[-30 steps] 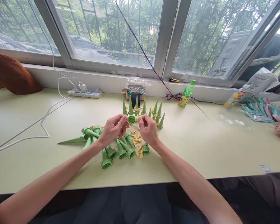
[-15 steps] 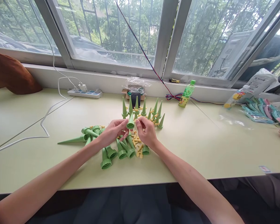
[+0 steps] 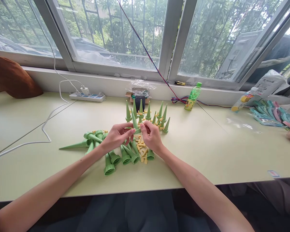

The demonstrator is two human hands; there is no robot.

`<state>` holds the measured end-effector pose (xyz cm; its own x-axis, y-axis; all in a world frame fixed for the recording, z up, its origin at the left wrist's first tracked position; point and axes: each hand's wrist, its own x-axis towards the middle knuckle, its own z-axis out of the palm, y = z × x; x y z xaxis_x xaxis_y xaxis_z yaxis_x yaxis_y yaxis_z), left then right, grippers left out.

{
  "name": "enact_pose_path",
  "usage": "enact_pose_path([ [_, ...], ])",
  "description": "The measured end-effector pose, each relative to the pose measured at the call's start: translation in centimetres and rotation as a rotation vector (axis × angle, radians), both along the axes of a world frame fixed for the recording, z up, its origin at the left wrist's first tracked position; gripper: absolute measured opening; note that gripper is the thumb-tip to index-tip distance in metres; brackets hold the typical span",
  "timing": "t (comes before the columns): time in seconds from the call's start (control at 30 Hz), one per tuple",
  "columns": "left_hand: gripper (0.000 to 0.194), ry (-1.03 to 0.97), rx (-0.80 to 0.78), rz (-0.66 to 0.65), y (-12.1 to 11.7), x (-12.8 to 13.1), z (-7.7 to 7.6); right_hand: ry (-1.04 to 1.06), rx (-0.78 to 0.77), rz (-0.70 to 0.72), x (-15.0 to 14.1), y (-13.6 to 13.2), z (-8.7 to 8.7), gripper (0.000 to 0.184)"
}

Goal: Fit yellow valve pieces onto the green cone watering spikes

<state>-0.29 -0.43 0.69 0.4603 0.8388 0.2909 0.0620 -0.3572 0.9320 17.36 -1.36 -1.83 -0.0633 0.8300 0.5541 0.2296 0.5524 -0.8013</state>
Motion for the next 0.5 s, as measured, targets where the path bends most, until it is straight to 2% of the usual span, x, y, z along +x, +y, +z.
enact_pose_path([
  [0.33,0.028,0.025,0.071,0.033,-0.25,0.22,0.08,-0.019,0.011,-0.015,0.06,-0.15,0.46,0.036],
  [0.4,0.026,0.030,0.142,0.058,-0.18,0.26,-0.03,-0.017,0.006,-0.016,0.06,-0.16,0.43,0.036],
  [0.5,0.021,0.068,0.343,0.101,0.01,0.29,-0.34,-0.004,-0.007,-0.006,0.00,-0.13,0.31,0.036],
])
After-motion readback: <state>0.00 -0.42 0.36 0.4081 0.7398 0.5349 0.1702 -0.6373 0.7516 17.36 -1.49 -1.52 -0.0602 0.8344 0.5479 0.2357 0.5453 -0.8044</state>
